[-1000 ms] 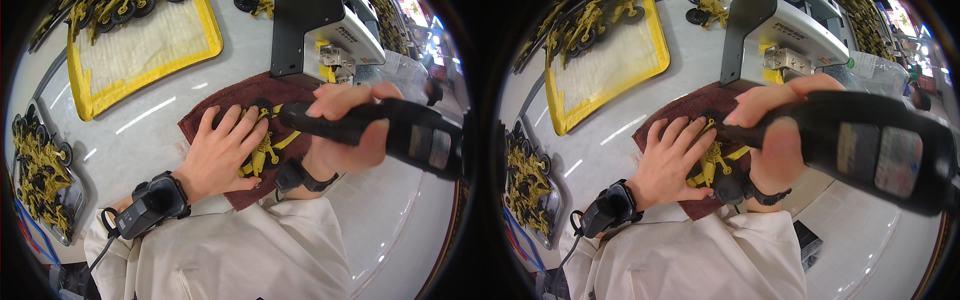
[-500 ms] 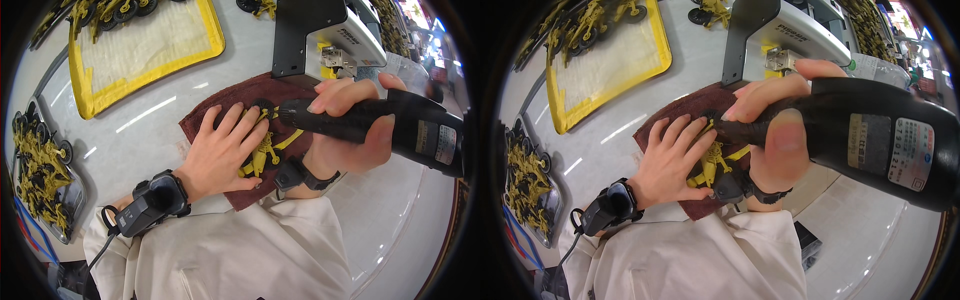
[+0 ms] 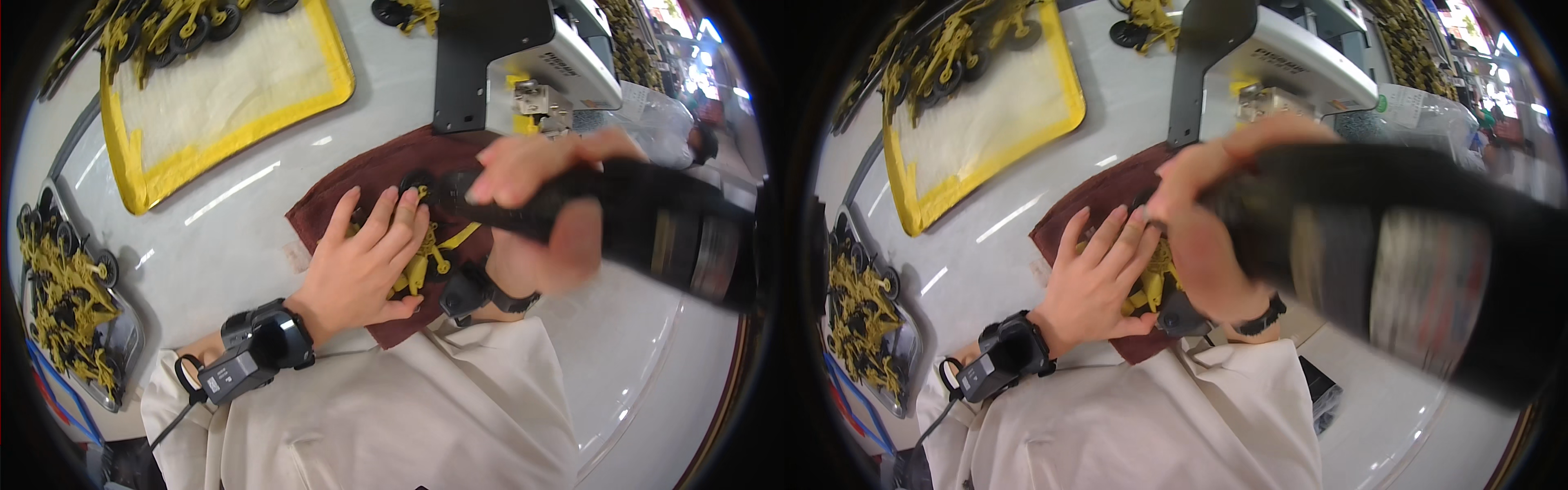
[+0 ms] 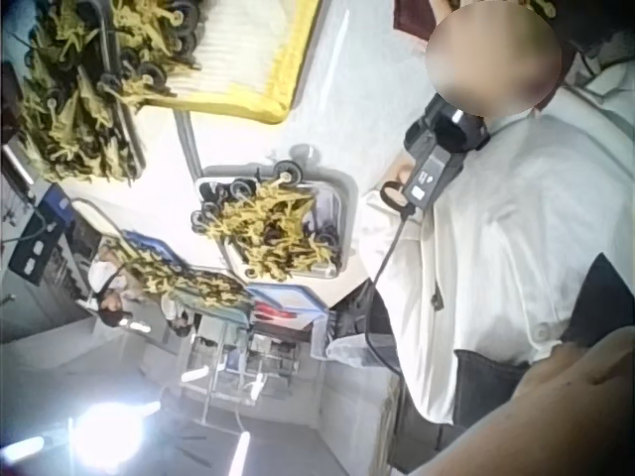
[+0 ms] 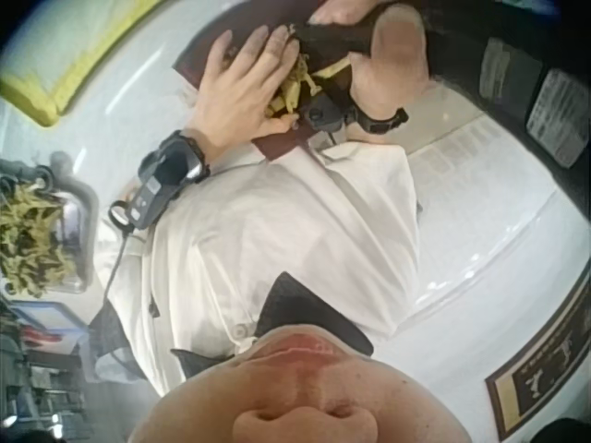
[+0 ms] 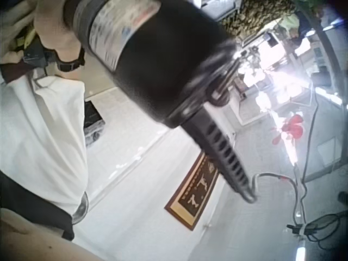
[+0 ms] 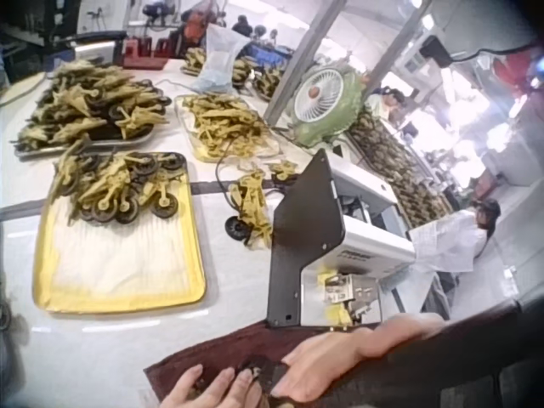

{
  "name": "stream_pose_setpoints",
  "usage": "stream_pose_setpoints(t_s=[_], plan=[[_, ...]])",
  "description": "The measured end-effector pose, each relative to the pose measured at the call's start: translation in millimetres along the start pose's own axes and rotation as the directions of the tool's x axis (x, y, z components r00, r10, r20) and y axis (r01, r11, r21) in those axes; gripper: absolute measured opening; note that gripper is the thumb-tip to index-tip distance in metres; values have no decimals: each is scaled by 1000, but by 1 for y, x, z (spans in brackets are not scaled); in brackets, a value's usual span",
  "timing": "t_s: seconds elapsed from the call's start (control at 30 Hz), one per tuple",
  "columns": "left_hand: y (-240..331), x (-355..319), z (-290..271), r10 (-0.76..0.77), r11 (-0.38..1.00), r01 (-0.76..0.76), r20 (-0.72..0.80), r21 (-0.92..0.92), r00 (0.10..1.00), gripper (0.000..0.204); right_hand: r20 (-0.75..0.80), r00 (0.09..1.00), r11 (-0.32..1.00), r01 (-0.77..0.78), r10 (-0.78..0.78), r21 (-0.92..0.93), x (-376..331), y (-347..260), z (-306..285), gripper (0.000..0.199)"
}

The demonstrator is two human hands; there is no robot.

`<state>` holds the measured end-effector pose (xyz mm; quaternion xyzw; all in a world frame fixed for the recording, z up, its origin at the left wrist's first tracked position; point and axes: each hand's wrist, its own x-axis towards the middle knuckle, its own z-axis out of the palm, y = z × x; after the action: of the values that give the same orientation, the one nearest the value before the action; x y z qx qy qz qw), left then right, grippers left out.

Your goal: The recorder uses an electric screwdriver to attach wheels and small components to yellow toy scooter bodies at a factory workbench.

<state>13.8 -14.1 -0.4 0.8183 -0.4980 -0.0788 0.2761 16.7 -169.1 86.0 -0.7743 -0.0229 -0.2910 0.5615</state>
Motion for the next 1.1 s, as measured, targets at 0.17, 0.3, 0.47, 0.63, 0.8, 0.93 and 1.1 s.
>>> stream_pose_setpoints(t_s=[0.17,0.3,0.47,0.63,0.8,0.93,1.1], plan=[[2,-3,-1,-19,999,19,18,28,1000,85,-252,932,948,296,-260,114,24,-30,-58,54],[2,0,5,-18,998,17,-13,-53,1000,85,-283,905,946,322,-319,-37,57,-23,-78,50],[5,1,1,27,997,-32,-70,-73,997,82,-371,913,974,94,-167,-207,54,-7,-58,40],[7,-5,-1,-27,996,22,-51,-92,998,81,-107,984,979,159,-146,126,-9,-25,-61,51],[8,-9,2,-60,994,57,-33,-92,998,80,14,959,923,267,-282,276,-65,-27,-49,58],[9,-10,3,-64,994,58,-59,-97,996,81,28,952,931,291,-305,221,-77,-27,-48,61],[9,-12,6,-60,994,54,-66,-91,996,82,-68,972,928,233,-223,290,-86,-27,-51,64]])
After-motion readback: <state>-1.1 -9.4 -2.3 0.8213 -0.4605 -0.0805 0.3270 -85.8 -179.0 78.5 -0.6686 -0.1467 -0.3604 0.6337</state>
